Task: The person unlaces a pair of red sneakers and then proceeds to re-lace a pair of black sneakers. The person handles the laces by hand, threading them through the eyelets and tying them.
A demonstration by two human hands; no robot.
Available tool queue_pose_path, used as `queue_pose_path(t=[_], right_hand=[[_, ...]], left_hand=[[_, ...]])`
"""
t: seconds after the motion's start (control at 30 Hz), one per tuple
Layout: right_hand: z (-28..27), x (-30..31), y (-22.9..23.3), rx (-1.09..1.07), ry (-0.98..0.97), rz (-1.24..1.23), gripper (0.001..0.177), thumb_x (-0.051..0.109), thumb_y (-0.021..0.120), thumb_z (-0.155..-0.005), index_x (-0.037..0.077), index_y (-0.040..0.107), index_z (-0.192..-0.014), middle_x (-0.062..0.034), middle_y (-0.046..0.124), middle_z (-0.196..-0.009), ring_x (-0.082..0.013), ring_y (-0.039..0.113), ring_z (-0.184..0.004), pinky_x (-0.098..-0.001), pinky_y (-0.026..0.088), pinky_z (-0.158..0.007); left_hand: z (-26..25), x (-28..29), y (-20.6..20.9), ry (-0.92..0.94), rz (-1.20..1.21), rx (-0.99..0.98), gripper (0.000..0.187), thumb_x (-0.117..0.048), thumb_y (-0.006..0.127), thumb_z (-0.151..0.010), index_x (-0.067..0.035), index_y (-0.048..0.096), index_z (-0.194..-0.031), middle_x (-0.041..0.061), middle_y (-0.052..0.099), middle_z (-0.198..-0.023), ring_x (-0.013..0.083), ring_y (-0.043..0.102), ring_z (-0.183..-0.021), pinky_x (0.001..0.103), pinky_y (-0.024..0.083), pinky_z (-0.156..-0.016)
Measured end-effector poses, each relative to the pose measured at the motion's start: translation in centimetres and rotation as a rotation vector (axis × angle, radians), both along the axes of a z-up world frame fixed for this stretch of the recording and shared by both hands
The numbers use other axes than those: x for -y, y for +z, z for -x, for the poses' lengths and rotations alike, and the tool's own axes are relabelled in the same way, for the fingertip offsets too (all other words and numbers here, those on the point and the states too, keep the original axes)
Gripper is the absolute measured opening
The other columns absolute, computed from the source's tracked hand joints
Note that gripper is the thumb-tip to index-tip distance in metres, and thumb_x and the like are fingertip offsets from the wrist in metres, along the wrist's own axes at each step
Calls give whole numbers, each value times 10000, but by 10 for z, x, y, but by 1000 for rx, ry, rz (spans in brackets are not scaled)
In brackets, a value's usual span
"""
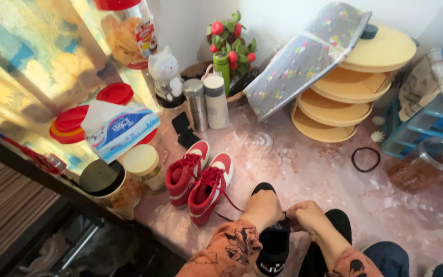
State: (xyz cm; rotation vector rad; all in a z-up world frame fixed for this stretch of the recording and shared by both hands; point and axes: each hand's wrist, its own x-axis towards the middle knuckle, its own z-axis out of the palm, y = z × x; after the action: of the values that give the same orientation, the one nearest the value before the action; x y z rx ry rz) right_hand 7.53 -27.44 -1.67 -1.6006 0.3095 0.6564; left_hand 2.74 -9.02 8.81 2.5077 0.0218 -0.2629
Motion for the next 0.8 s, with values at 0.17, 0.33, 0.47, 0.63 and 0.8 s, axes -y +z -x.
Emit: queue_pose_path(t=[0.17, 0.33, 0.47, 0.63, 0.8], right_hand=[[3, -3, 10, -10, 30, 9, 158, -10, 610, -894, -102, 730, -940, -209, 756, -811, -321, 748, -683, -433, 628, -659], [5, -2, 24, -18, 56, 39, 173, -2, 607, -901, -99, 742, -948, -194, 756, -834, -297, 734, -707, -416, 622, -675], [5, -2, 29, -50, 100, 17, 212, -23, 582, -882, -91, 762, -970, -177, 769, -869, -278, 736, -761, -403, 626, -709], [3, -1, 21, -72, 49, 38, 193, -78, 575, -859, -56, 714, -990, -166, 740, -856, -287, 722, -755, -421, 606, -700], [-3, 8, -1, -125, 56, -81, 207, -128, 586, -803, -52, 692, -964, -136, 700, -832, -257, 675, -717, -398, 580, -684]], left_hand=[[-3, 4, -4, -39, -35, 40, 267, -247, 841, -716, -34, 781, -866, 216, 738, -925, 374, 726, -916, 447, 585, -813], [2, 7, -10, -13, 60, 67, 195, -221, 792, -717, -67, 810, -835, 223, 760, -897, 373, 740, -883, 439, 586, -821], [3, 16, -13, 9, -51, 61, 276, -219, 841, -703, 0, 761, -851, 239, 729, -935, 396, 719, -913, 462, 583, -799], [5, 20, -18, 30, 8, 142, 279, -217, 850, -734, -3, 751, -882, 229, 731, -940, 400, 720, -912, 471, 582, -778], [6, 10, -17, 97, 129, -45, 318, -299, 881, -704, -43, 782, -864, 219, 744, -884, 360, 743, -878, 440, 590, -793]])
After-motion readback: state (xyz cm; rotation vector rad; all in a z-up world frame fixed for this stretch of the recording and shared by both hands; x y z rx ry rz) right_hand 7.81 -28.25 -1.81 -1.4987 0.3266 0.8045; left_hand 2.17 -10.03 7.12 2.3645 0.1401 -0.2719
